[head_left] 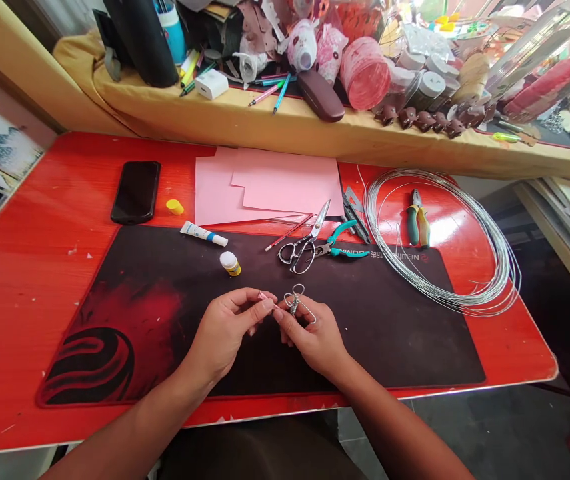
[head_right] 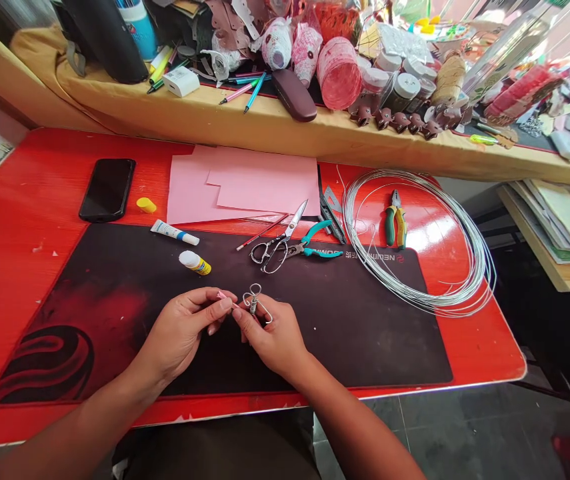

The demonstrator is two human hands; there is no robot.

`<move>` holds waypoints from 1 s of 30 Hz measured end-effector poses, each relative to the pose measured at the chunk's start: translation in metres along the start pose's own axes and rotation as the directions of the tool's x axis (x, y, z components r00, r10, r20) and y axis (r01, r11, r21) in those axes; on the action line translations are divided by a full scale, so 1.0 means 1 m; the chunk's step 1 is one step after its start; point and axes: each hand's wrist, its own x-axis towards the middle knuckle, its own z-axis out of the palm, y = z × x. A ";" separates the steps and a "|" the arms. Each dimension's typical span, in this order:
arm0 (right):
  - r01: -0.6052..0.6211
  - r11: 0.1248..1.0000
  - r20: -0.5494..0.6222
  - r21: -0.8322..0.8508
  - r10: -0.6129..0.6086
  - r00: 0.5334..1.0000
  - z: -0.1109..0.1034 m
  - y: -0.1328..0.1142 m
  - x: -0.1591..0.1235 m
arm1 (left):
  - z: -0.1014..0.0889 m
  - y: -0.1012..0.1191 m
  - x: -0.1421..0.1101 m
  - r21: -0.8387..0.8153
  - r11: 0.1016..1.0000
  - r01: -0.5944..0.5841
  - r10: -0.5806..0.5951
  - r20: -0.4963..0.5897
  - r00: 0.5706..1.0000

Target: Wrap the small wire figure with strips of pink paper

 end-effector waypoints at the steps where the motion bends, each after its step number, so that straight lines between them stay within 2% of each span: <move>1: -0.011 1.000 0.005 0.015 0.011 1.000 0.000 0.000 0.000 | 0.000 0.000 0.000 0.005 1.000 -0.013 0.013 0.012 1.000; 6: -0.154 0.972 0.069 0.177 0.144 0.987 -0.003 -0.003 -0.001 | -0.004 0.002 0.001 0.063 0.990 -0.124 0.115 0.137 0.984; 10: -0.242 0.933 0.120 0.267 0.216 0.969 -0.005 -0.005 0.000 | -0.006 0.005 0.003 0.098 0.984 -0.151 0.131 0.183 0.974; 19: -0.316 0.877 0.222 0.361 0.249 0.943 -0.007 0.000 0.001 | -0.007 0.010 0.008 0.149 0.954 -0.259 0.215 0.255 0.943; 30: -0.345 0.843 0.342 0.412 0.207 0.917 -0.008 0.004 0.000 | -0.012 0.011 0.007 0.254 0.890 -0.379 0.303 0.292 0.907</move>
